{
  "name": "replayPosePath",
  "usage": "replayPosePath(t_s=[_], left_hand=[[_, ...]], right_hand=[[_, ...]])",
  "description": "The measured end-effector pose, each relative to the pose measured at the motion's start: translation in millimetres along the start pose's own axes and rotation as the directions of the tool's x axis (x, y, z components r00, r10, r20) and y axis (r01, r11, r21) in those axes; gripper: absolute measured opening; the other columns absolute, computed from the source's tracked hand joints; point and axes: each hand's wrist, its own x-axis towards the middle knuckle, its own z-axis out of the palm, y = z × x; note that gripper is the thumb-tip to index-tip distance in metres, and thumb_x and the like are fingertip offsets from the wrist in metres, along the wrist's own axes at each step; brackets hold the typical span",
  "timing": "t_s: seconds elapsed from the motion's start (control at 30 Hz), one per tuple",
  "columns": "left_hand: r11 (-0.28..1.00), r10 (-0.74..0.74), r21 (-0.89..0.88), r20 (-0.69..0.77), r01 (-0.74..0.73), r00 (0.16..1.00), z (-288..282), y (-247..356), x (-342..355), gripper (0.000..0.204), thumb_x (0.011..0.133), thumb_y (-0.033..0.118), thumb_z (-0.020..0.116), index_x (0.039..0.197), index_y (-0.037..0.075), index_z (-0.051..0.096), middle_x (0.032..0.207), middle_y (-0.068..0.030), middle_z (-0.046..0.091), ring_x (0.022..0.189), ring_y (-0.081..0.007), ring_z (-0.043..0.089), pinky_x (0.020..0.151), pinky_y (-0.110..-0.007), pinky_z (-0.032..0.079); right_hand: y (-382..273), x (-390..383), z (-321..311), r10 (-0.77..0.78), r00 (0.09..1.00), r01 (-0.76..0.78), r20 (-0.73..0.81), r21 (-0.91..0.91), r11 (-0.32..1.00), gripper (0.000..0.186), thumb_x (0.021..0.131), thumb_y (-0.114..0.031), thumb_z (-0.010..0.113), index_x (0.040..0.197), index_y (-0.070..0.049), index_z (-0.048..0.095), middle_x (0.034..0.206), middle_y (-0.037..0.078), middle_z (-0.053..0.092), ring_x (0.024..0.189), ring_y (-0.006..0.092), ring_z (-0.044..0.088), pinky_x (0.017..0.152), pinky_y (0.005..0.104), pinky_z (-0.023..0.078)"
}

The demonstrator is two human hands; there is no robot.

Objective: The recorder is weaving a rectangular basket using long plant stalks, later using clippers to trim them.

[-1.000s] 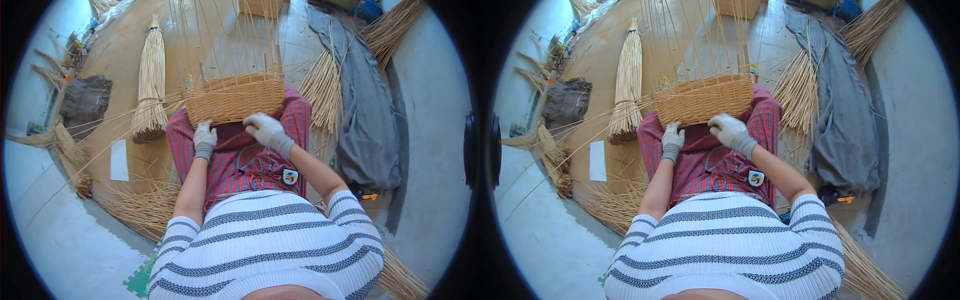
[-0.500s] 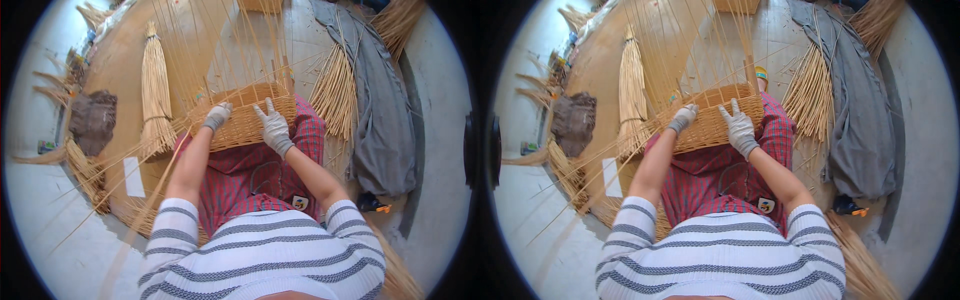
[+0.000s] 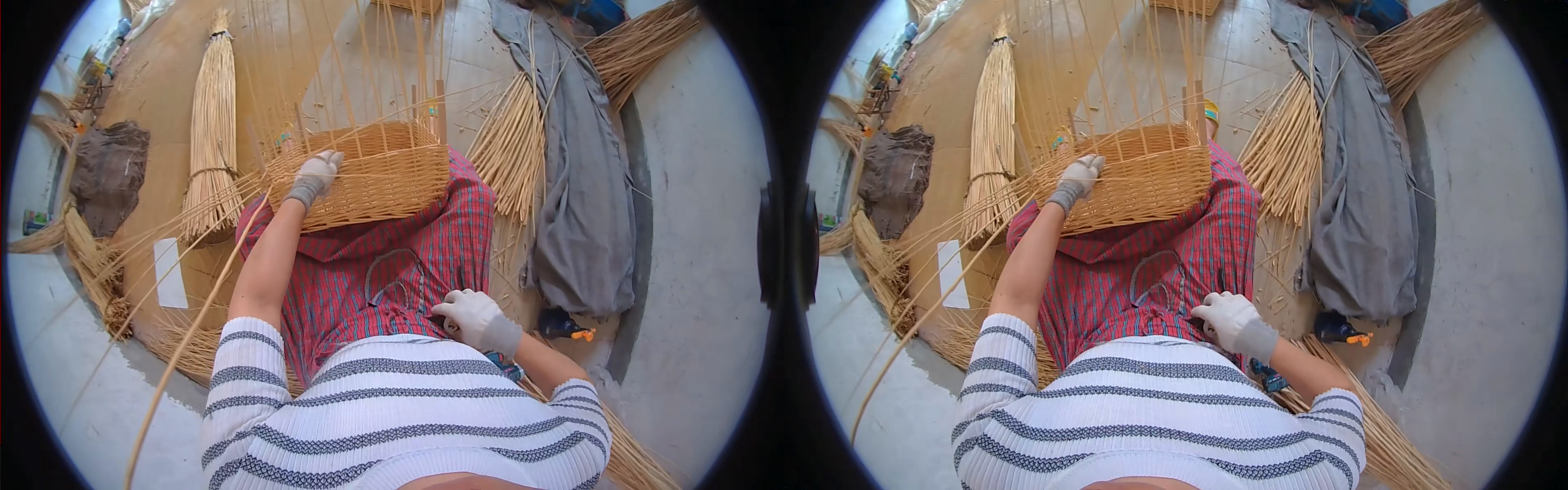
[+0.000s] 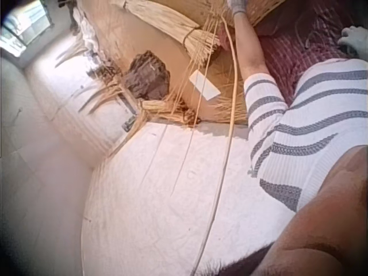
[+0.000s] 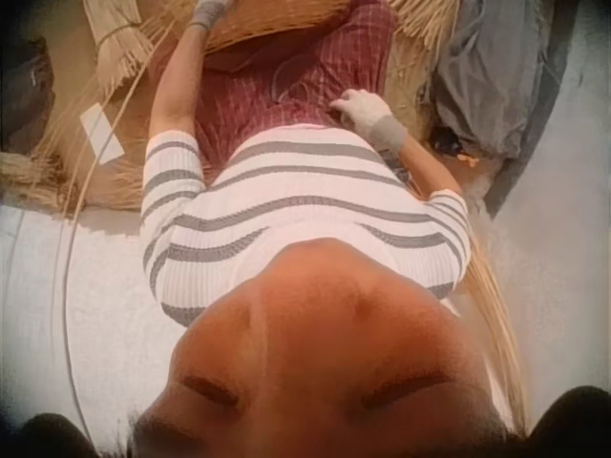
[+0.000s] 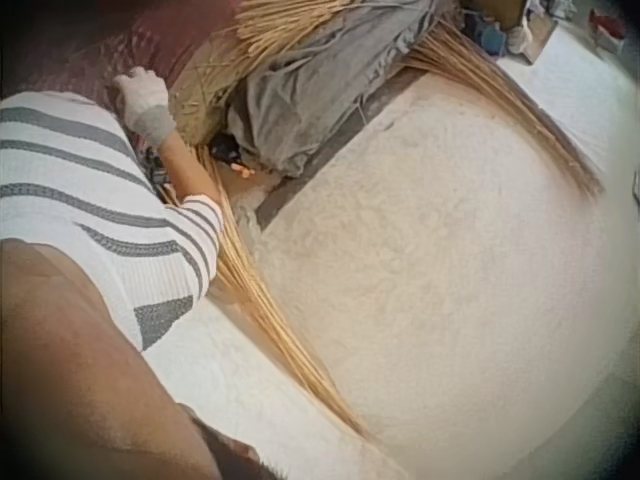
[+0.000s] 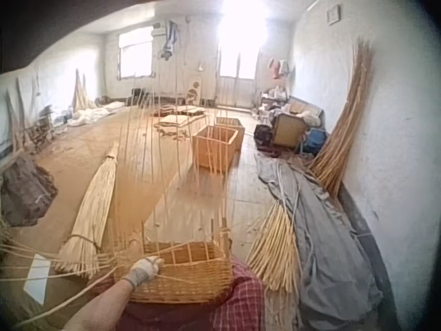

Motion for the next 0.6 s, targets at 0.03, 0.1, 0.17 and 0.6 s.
replayPosePath(t_s=[0.03,0.1,0.17,0.6], left_hand=[[0.996,-0.072,-0.041,0.068,0.075,0.995,4.7,4.7,-8.6,0.047,0.104,0.041,0.043,0.128,0.005,0.062,0.126,-0.022,0.065,0.122,-0.0348,0.06,0.103,-0.042,0.046],[0.948,-0.12,-0.3,-0.039,0.103,0.992,18.9,12.4,-32.8,0.042,0.103,0.035,0.049,0.131,0.006,0.06,0.13,-0.02,0.063,0.122,-0.0356,0.059,0.102,-0.042,0.047],[0.933,-0.034,-0.345,-0.366,-0.102,0.93,39.6,20.1,-60.3,0.039,0.1,0.028,0.056,0.133,0.008,0.058,0.136,-0.0181,0.059,0.121,-0.0362,0.06,0.099,-0.042,0.05],[0.048,0.276,-0.976,0.216,0.211,0.937,102.4,51.6,-219.1,0.035,0.105,0.034,0.056,0.128,0.007,0.059,0.088,-0.005,0.067,0.071,-0.0121,0.064,0.065,-0.026,0.053]], right_hand=[[-4.0,-5.4,10.1,0.061,0.996,-0.067,-0.072,-0.083,0.994,0.045,0.081,-0.019,0.069,0.126,-0.02,0.064,0.118,0.013,0.063,0.107,0.0343,0.064,0.089,0.043,0.054],[-9.4,-8.0,28.0,0.077,0.991,-0.085,-0.113,-0.073,0.994,0.043,0.082,-0.018,0.068,0.125,-0.02,0.064,0.122,0.013,0.06,0.11,0.0335,0.062,0.092,0.0422,0.052],[-8.8,-6.2,38.9,0.065,0.977,-0.088,-0.204,-0.105,0.991,0.045,0.078,-0.011,0.07,0.123,-0.017,0.064,0.118,0.012,0.061,0.107,0.0329,0.062,0.094,0.041,0.052],[-16.7,128.7,1.2,0.252,0.91,0.249,-0.328,0.921,0.299,0.035,0.104,-0.025,0.058,0.132,-0.005,0.061,0.108,0.007,0.069,0.084,0.0098,0.063,0.074,0.0287,0.053]])
